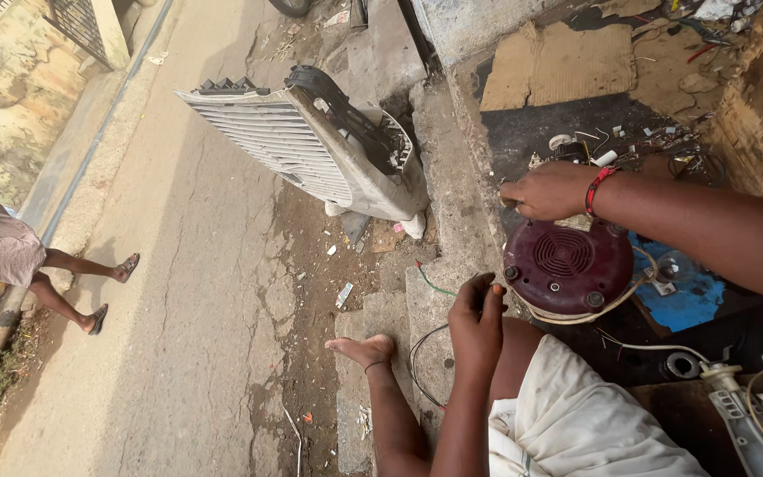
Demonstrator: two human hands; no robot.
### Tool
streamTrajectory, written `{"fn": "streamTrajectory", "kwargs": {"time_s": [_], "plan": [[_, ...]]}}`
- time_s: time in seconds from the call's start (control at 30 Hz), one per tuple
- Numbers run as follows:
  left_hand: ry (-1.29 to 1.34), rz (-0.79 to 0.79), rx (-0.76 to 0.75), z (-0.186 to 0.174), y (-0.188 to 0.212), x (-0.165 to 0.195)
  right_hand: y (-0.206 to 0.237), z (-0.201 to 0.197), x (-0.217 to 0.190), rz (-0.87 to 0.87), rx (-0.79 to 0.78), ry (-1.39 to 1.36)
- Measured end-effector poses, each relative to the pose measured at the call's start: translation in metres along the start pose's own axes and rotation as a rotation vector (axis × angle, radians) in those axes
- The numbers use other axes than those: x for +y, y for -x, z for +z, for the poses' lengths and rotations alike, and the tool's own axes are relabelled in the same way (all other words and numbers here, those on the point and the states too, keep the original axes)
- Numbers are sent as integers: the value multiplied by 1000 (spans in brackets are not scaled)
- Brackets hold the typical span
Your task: The person sits on the ground repairing a mixer grinder motor base. They unscrew and remove the round base cover by hand, set it on their lap, then work on the internal wiring and components inside the housing, manipulating wires and parts with their fingers.
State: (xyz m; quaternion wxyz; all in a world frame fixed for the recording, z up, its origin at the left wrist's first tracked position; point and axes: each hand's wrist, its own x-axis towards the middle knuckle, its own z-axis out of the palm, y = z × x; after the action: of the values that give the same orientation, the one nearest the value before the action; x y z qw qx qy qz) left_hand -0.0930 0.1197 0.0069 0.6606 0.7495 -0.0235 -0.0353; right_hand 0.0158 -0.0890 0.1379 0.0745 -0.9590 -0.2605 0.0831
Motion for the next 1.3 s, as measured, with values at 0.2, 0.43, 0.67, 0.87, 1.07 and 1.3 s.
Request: {"fn": "streamTrajectory", "kwargs": {"time_s": [0.2, 0.43, 0.67, 0.87, 1.07, 1.3], "plan": [[-351, 124, -9, 58, -97, -7, -11, 3, 10, -41, 89, -56], [-336, 127, -125, 68, -125, -40, -17, 12, 23, -109, 14, -55], [-329, 242, -92, 71, -131, -45, -18, 28, 34, -80, 55, -106], [-352, 188, -28, 73, -126, -41, -10, 55, 34, 102, 366, -332], [-306, 105, -76, 67, -132, -44, -12, 64, 31, 59, 537, -454], [135, -127, -363, 43, -160, -53, -15, 32, 53, -104, 249, -456]]}}
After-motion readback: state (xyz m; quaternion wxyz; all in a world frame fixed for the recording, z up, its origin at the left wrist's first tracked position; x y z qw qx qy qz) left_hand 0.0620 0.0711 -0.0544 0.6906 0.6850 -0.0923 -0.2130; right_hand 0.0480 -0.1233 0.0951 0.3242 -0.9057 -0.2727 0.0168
